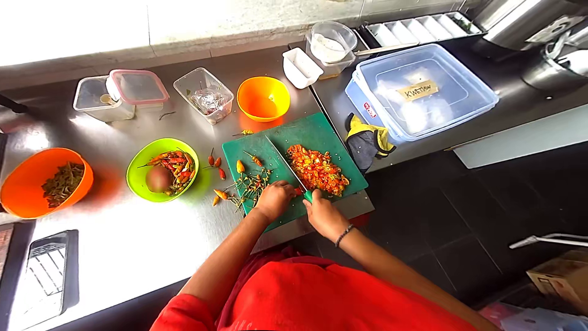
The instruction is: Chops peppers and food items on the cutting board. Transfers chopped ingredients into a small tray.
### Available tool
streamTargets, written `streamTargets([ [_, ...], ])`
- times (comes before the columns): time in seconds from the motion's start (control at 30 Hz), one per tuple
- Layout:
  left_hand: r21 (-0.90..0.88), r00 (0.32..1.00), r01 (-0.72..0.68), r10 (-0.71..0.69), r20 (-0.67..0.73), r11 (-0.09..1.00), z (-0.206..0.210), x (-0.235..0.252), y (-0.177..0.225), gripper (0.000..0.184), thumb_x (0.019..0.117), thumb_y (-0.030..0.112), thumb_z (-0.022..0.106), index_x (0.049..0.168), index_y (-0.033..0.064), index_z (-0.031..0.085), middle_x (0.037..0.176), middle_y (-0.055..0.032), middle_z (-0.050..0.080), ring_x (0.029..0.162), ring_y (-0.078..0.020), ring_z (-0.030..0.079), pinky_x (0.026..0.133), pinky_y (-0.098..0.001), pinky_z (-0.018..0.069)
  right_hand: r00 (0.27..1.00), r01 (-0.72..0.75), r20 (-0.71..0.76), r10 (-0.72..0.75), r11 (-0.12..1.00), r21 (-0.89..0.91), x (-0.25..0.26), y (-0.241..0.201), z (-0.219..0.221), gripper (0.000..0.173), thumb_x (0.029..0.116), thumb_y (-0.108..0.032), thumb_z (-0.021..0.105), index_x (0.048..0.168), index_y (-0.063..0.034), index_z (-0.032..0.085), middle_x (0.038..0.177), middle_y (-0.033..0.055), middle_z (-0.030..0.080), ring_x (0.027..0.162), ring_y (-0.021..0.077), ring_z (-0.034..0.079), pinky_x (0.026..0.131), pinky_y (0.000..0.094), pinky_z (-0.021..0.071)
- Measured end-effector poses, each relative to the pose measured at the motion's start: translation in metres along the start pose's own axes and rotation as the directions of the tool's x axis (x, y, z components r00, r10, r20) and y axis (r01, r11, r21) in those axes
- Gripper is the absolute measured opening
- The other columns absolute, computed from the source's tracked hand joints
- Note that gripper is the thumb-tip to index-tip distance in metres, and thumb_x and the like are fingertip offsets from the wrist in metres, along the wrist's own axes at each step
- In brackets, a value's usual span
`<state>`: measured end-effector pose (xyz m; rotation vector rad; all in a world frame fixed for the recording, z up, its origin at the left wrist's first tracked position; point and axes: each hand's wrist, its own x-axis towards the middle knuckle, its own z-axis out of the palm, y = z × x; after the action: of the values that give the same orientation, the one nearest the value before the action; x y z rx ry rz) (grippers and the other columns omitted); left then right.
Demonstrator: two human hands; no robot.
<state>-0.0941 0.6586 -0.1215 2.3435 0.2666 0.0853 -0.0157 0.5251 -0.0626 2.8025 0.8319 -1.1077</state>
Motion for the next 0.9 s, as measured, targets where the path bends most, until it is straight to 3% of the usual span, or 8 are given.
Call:
streamTargets([
  [0.13,0.016,0.992,-0.068,0.069,-0.101,0.998,0.008,-0.007,-0.006,0.016,0.0982,0.001,0.061,0.096,-0.0051,0.076,0.102,-0.0216,0.074,0.104,-0.0373,0.071,0.096,-0.0493,0.0548,1.0,-0.01,0.015,0.01,1.0,-0.01,-0.01,-0.004,-0.008,0.041,0.1124,-0.033,0.04,0.135,0.0012,0.045,0.109,0.0227,0.068,0.106,0.0375,0.071,0.092,0.0507,0.0557],
  [0.2,0.011,0.992,-0.069,0.07,-0.11,0.998,0.01,-0.008,-0.005,0.016,0.097,-0.001,0.062,0.096,-0.0044,0.077,0.103,-0.021,0.075,0.106,-0.037,0.071,0.096,-0.0488,0.0546,1.0,-0.013,-0.009,0.013,1.0,-0.003,-0.006,-0.002,0.007,0.043,0.1127,-0.033,0.039,0.137,0.0021,0.044,0.109,0.0231,0.069,0.107,0.0382,0.071,0.093,0.0505,0.0553],
  [0.37,-0.002,0.99,-0.054,0.053,-0.128,0.999,0.007,-0.007,-0.006,0.012,0.0946,0.003,0.068,0.093,-0.0043,0.077,0.1,-0.02,0.074,0.104,-0.0364,0.07,0.096,-0.0471,0.054,0.999,-0.008,0.039,0.009,1.0,-0.014,-0.013,-0.005,-0.013,0.042,0.1123,-0.034,0.04,0.135,0.0013,0.044,0.109,0.0232,0.068,0.107,0.0383,0.071,0.092,0.0516,0.0559],
  [0.5,-0.003,0.98,-0.087,0.085,-0.178,0.996,0.011,-0.007,-0.005,0.009,0.0921,0.0,0.069,0.089,-0.005,0.076,0.097,-0.0208,0.074,0.1,-0.0375,0.071,0.093,-0.0483,0.0555,1.0,-0.011,-0.006,0.011,0.999,0.035,-0.006,0.0,0.011,0.043,0.1125,-0.033,0.04,0.137,0.0026,0.044,0.108,0.0229,0.069,0.107,0.0381,0.071,0.093,0.0506,0.0553],
  [0.9,0.016,0.992,-0.065,0.067,-0.106,0.998,0.007,-0.007,-0.004,0.014,0.0961,0.001,0.064,0.095,-0.006,0.076,0.103,-0.022,0.074,0.107,-0.038,0.07,0.098,-0.0487,0.0538,0.999,0.014,0.035,-0.016,0.998,0.056,-0.012,0.0,-0.004,0.04,0.1122,-0.032,0.042,0.134,0.0018,0.045,0.108,0.0231,0.068,0.105,0.0382,0.07,0.091,0.0516,0.0557],
])
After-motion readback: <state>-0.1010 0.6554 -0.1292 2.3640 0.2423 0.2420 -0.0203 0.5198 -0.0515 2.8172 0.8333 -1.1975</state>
